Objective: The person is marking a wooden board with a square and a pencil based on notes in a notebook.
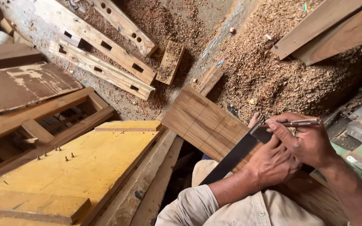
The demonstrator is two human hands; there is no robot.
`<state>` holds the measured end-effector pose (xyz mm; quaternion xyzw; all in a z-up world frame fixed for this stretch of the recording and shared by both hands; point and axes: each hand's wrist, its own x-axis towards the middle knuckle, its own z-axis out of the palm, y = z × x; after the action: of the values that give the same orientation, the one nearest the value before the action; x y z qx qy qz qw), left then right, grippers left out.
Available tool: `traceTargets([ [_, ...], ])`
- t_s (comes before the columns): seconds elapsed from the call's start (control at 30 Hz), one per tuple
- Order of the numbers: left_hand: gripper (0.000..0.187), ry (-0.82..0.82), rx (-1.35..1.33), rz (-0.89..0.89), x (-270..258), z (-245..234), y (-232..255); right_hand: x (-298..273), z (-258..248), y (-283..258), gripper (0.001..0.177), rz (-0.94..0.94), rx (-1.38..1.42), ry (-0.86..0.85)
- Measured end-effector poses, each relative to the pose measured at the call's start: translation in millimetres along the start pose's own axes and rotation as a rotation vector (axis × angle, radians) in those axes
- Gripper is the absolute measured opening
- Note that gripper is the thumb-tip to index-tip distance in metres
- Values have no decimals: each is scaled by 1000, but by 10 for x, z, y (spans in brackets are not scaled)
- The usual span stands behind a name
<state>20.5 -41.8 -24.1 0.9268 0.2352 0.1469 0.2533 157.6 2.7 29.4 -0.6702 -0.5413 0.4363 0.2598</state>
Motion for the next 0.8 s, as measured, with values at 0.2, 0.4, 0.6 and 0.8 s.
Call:
traceTargets([
  [0.2,27,-4,-169,1,-142,248,23,41,14,-61,15,-26,48,-56],
  [0.4,23,-52,-253,-74,-95,137,11,89,68,-81,18,-78,49,-83],
  [0.6,21,-119,-188,-40,-31,16,7,124,82,-33,19,-3,57,-174],
  [0.8,22,-158,-232,-67,16,-50,5,188,84,-92,16,-149,67,-156],
])
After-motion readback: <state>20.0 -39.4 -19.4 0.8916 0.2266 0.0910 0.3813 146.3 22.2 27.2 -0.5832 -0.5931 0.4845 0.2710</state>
